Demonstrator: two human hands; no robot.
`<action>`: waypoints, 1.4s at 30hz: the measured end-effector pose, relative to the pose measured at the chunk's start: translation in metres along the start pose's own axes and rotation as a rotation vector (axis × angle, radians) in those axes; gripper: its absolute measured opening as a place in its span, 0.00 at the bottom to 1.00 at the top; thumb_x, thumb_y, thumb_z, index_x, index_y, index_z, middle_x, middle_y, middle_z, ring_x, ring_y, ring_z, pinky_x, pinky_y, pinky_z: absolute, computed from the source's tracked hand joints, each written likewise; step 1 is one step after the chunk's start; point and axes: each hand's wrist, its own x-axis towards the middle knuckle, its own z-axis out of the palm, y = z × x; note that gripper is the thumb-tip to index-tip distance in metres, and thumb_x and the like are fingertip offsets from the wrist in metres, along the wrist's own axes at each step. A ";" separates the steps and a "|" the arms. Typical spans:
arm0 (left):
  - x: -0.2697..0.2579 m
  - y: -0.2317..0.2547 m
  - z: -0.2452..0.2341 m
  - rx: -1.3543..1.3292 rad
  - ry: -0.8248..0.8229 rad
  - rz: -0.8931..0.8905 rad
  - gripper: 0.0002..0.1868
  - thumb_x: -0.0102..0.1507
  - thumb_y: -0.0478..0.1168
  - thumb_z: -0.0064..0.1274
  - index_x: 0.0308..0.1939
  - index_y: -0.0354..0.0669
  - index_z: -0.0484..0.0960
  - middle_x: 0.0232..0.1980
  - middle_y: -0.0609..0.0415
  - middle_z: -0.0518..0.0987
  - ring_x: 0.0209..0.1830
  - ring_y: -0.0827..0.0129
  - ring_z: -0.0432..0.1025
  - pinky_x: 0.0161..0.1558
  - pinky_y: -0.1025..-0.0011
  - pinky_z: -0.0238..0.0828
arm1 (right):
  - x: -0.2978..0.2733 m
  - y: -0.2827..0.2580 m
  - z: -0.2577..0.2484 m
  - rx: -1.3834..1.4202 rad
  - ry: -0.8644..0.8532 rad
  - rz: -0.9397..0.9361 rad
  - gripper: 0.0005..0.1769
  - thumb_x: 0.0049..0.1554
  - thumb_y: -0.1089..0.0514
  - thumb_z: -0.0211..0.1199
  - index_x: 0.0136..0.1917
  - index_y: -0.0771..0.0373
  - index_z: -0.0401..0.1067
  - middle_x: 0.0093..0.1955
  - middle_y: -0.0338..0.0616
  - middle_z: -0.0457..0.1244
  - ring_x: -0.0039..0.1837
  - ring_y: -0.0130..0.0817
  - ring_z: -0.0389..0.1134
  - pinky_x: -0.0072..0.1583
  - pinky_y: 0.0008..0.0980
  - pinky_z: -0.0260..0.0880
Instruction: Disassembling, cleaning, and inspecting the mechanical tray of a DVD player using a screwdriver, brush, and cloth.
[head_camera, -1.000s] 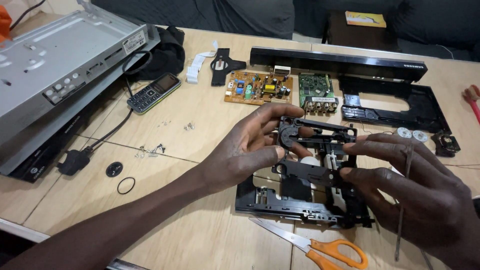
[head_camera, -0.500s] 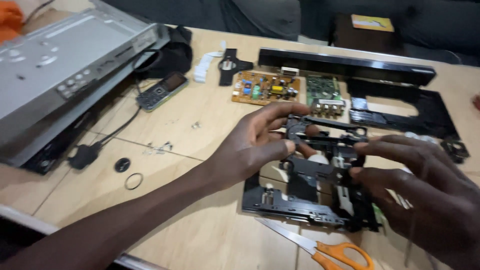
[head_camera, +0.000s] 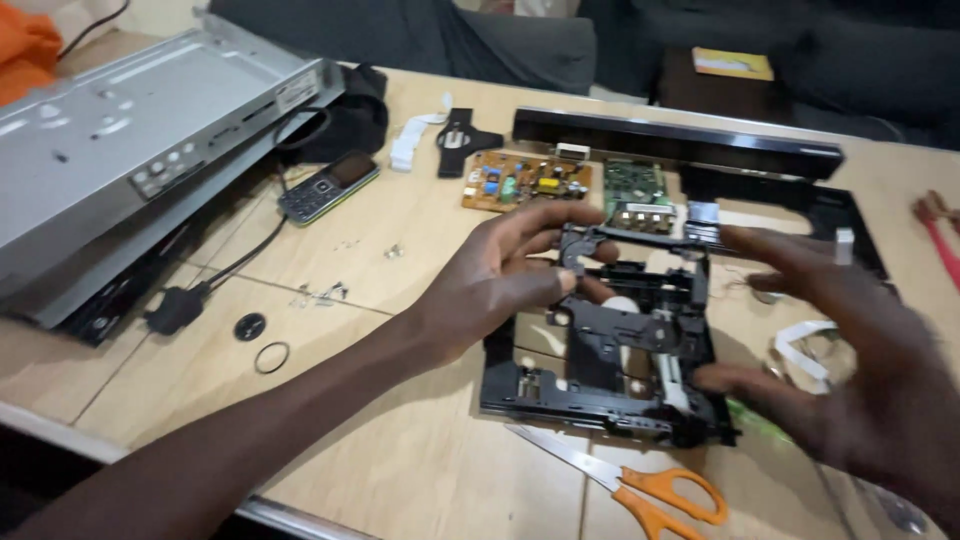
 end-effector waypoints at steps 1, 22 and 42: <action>0.001 0.000 0.001 0.048 -0.014 0.006 0.32 0.61 0.51 0.53 0.68 0.46 0.69 0.62 0.48 0.80 0.53 0.61 0.83 0.71 0.57 0.67 | 0.000 0.001 0.000 0.067 -0.034 0.012 0.62 0.32 0.47 0.78 0.76 0.66 0.59 0.75 0.55 0.61 0.72 0.47 0.65 0.66 0.45 0.71; 0.002 0.000 0.017 0.094 -0.059 -0.129 0.33 0.60 0.47 0.50 0.69 0.46 0.69 0.61 0.45 0.83 0.54 0.64 0.83 0.56 0.65 0.80 | -0.002 -0.011 -0.002 -0.081 -0.109 -0.056 0.53 0.44 0.34 0.79 0.74 0.56 0.62 0.69 0.57 0.62 0.68 0.57 0.65 0.58 0.55 0.68; 0.009 -0.002 0.002 0.149 -0.023 -0.074 0.28 0.62 0.45 0.50 0.66 0.44 0.72 0.57 0.45 0.83 0.43 0.60 0.87 0.42 0.67 0.86 | 0.043 0.145 -0.077 0.347 0.055 1.184 0.33 0.66 0.34 0.57 0.51 0.71 0.75 0.44 0.55 0.66 0.42 0.42 0.62 0.47 0.39 0.61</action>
